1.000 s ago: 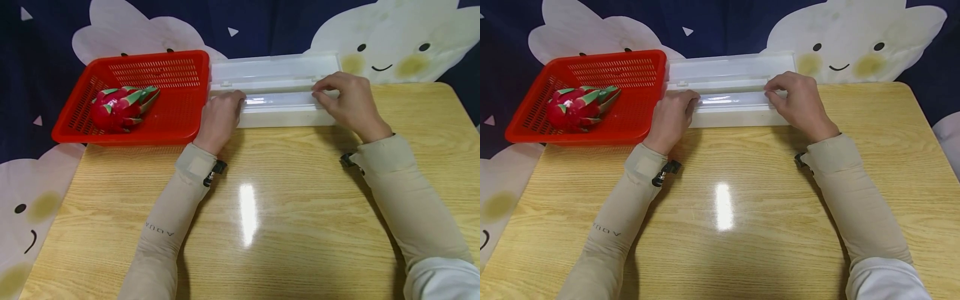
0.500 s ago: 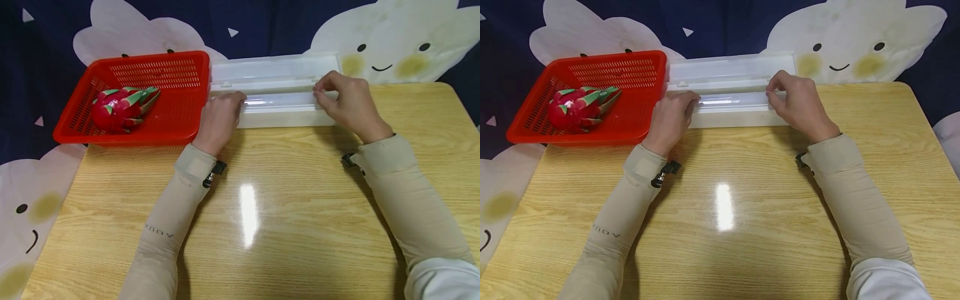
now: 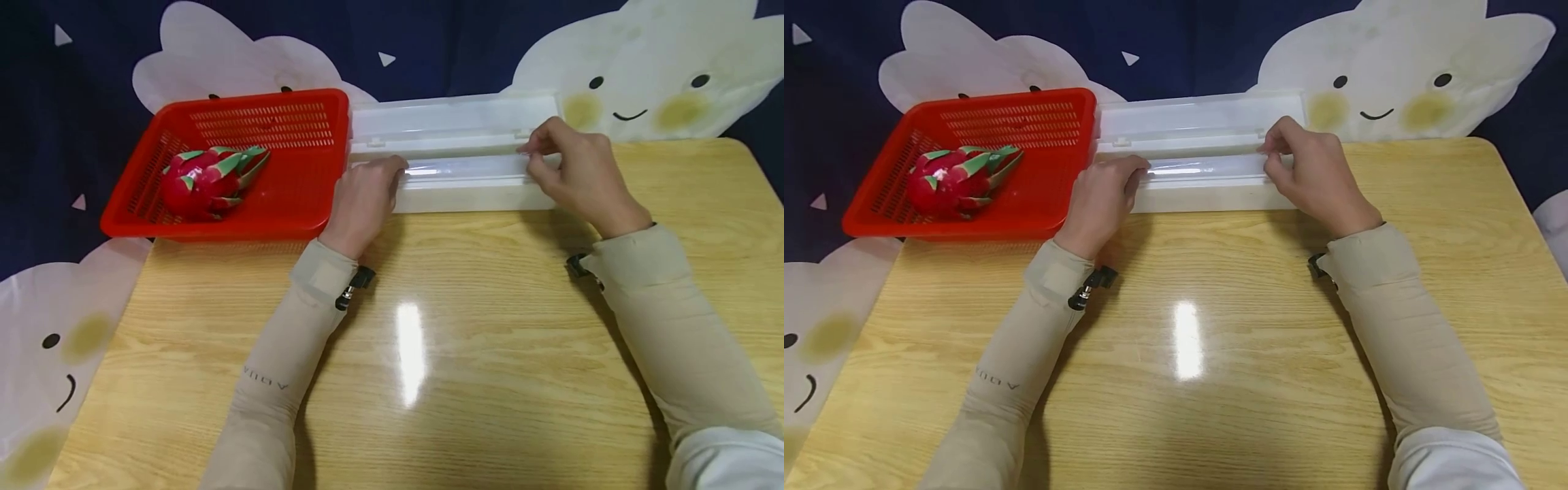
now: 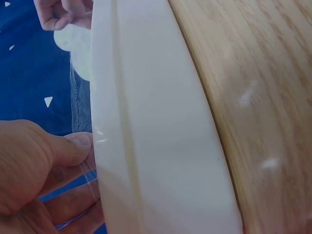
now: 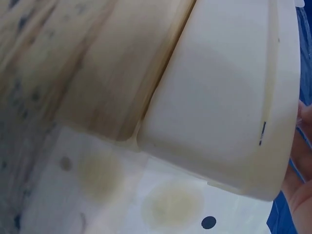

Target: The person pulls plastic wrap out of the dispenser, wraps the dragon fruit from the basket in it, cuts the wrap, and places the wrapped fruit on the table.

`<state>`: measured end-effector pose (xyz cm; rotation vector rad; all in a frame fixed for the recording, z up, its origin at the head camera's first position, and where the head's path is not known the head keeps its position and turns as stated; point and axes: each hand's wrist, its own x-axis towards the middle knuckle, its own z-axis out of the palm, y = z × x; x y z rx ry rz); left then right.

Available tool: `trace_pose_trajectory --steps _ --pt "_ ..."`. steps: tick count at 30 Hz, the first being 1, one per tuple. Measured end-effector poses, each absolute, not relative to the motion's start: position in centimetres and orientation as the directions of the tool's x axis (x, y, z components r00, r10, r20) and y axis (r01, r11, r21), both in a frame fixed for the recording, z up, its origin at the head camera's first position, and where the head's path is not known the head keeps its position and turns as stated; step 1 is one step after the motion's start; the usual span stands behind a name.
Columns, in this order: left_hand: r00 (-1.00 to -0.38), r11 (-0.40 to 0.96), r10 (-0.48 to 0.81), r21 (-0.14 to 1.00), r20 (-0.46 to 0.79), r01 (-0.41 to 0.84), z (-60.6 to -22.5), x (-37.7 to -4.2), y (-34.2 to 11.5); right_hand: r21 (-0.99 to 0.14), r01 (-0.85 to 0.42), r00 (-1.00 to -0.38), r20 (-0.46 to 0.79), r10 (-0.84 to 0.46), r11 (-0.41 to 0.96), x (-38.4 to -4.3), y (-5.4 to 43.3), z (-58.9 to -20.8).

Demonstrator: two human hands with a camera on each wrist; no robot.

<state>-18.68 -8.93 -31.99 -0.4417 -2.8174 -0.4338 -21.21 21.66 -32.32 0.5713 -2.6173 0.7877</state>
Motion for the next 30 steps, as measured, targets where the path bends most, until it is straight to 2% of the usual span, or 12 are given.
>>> trace_pose_trajectory --steps 12,30 --pt "-0.927 0.9 0.258 0.282 0.27 0.333 -31.95 -18.58 -9.07 -0.386 -0.531 -0.814 0.48 -0.327 0.755 -21.51 21.43 -32.82" --pt "-0.924 0.905 0.267 0.258 0.273 0.338 -31.96 -18.41 -9.02 -0.347 -0.551 -0.799 0.481 -0.36 0.759 -21.53 21.78 -33.26"
